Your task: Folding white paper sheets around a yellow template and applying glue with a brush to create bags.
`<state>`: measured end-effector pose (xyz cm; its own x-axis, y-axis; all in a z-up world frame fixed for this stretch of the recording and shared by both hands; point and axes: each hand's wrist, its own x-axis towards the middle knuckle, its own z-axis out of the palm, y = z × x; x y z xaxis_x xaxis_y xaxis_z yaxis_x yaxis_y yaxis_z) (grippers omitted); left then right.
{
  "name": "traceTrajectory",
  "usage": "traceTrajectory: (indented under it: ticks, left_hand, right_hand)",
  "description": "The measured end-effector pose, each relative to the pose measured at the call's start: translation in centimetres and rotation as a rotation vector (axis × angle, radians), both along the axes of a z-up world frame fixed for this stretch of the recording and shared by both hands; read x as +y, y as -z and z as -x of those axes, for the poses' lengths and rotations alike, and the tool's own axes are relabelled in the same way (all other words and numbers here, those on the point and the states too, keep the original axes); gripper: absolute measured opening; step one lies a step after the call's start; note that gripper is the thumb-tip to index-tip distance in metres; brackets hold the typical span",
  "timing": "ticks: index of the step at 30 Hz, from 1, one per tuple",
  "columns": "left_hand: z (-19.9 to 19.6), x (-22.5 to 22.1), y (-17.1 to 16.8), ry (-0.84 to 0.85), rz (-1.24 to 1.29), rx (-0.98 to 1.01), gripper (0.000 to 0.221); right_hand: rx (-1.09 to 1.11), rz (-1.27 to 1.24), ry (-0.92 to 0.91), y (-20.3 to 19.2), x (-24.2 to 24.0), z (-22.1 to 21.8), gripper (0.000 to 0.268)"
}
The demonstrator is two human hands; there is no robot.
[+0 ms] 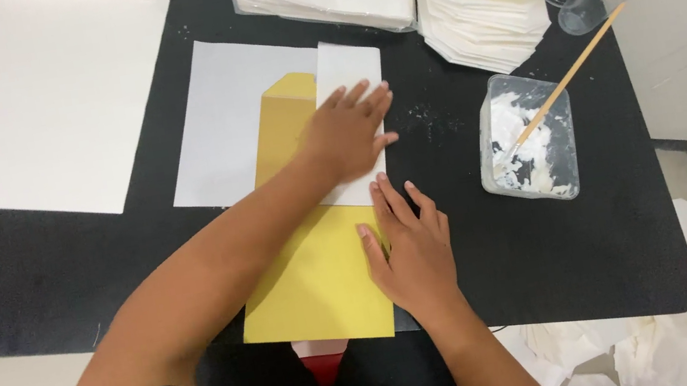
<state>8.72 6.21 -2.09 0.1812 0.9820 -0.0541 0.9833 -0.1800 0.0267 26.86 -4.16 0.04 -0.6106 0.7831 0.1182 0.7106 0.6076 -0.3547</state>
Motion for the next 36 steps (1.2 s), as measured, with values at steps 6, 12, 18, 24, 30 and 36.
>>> traceTrajectory:
  ticks: [6,12,18,24,30,36]
  left_hand:
    - [1.2,6.2,1.5,-0.085,-0.127,-0.052,0.071]
    - [1.2,4.9,0.6,-0.076,-0.13,-0.033,0.075]
    - [0.4,-3.5,-1.2,0.136,0.024,0.126,0.058]
    - [0.1,-7.6,-2.5,0.192,0.091,-0.086,0.057]
    - [0.6,1.4,0.5,0.078,-0.093,-0.106,0.057]
    - [1.8,8.0,2.8,-0.09,-0.129,-0.081,0.07]
  right_hand:
    - [0.032,0.045,0.008,-0.3,-0.1,0.1,0.057]
    - [0.018,0.034,0.012,0.1,0.0,-0.1,0.058]
    - [0.008,0.025,0.006,-0.2,-0.2,0.1,0.058]
    - [-0.033,0.039,0.022,-0.3,-0.2,0.1,0.058]
    - [-0.006,0.053,0.019,-0.1,-0.1,0.0,0.059]
    - [-0.011,0.074,0.011,-0.7,-0.1,0.0,0.06]
